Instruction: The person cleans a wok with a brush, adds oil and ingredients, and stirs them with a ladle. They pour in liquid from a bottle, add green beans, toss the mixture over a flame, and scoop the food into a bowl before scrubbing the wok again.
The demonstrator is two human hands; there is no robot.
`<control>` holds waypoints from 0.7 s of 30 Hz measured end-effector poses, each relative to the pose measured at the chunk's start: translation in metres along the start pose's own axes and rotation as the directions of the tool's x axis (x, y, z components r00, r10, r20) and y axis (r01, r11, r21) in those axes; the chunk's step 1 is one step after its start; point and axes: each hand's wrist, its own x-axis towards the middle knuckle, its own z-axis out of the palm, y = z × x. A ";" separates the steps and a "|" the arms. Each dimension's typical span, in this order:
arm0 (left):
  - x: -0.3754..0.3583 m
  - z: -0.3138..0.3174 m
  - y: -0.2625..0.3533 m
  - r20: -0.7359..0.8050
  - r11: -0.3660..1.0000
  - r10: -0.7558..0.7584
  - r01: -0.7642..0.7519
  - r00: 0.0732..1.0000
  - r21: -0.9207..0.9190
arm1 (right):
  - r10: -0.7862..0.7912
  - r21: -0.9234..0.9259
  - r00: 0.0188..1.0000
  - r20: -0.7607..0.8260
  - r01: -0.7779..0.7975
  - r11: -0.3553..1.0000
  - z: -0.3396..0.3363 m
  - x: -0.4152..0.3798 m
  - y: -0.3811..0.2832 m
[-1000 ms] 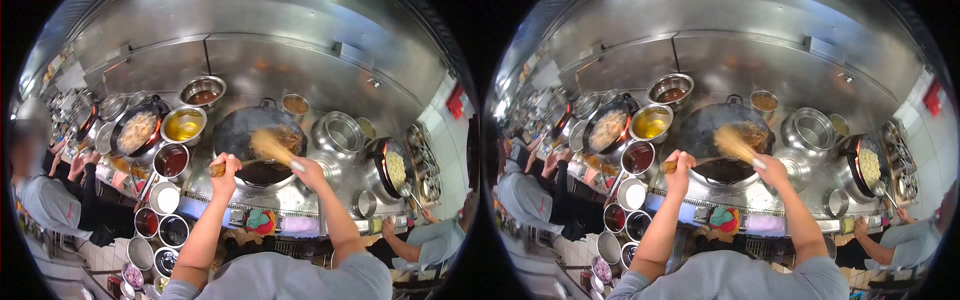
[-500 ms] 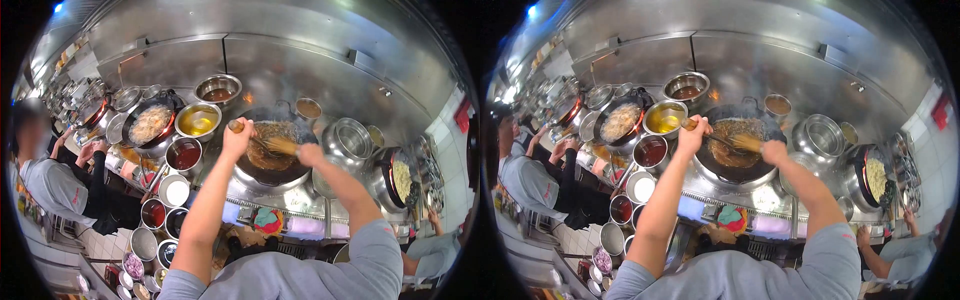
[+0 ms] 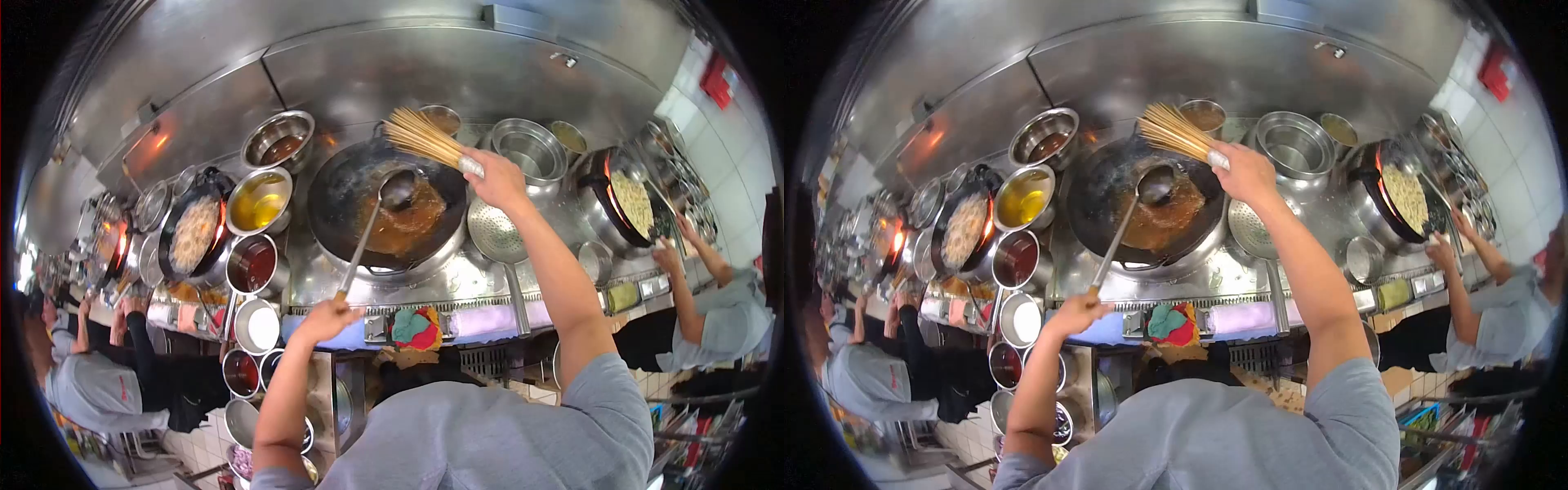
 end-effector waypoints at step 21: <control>0.000 0.110 0.007 0.081 0.905 0.410 -0.394 0.908 -0.162 | 0.471 -0.005 0.862 0.188 -0.478 0.878 -0.064 -0.226 0.133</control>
